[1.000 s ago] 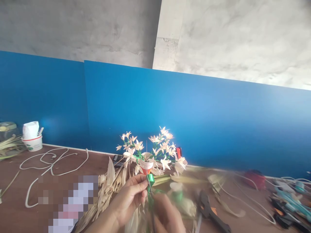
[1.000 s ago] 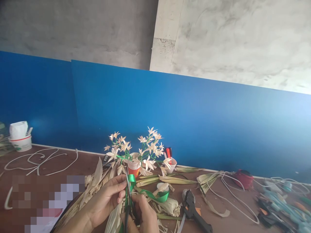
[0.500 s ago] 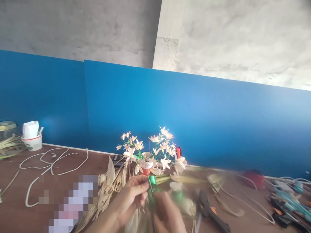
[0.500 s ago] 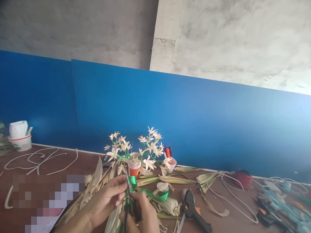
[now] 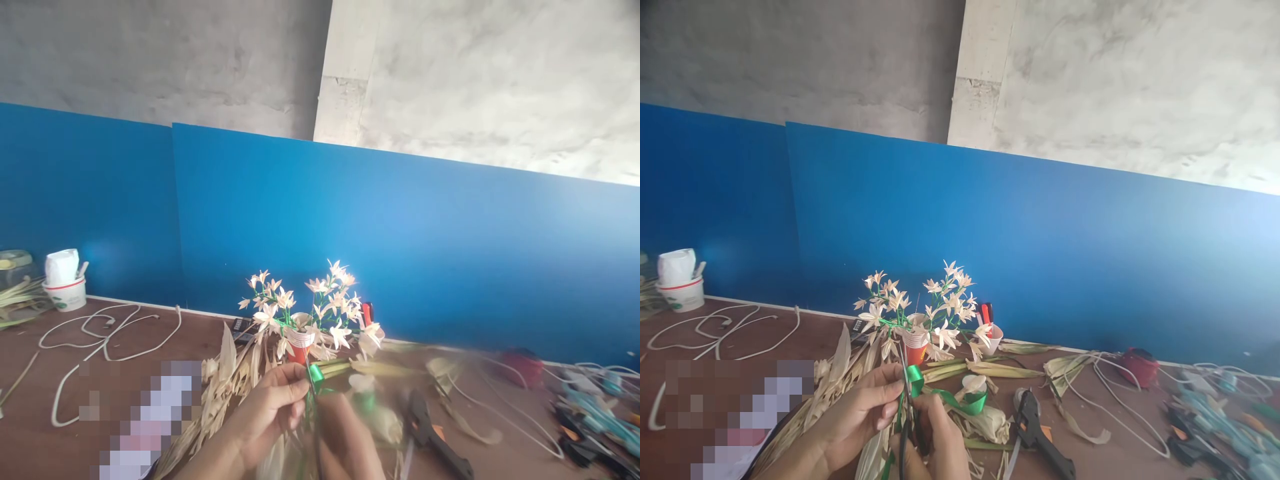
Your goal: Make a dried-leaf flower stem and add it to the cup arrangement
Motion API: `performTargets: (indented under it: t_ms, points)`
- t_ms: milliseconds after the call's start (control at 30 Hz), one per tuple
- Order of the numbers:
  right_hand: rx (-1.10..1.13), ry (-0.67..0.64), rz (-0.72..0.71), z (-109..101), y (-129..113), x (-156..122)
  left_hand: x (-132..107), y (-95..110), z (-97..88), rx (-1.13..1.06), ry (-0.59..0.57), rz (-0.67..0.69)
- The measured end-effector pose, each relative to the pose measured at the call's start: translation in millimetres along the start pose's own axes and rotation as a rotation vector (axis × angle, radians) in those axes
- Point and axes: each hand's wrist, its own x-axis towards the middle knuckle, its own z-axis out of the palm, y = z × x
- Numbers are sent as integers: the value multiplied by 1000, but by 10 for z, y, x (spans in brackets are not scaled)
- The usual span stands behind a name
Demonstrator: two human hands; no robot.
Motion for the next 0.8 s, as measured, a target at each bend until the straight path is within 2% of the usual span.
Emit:
performTargets:
  t_ms: [233, 467, 600, 800]
  points:
    - [78, -2, 20, 10, -24, 1, -13, 6, 7, 49, -51, 47]
    - [286, -95, 69, -87, -165, -54, -28, 23, 1, 92, -38, 93]
    - [213, -109, 90, -145, -152, -45, -34, 32, 10, 64, -37, 73]
    - [114, -57, 91, -167, -84, -47, -23, 34, -37, -78, -90, -9]
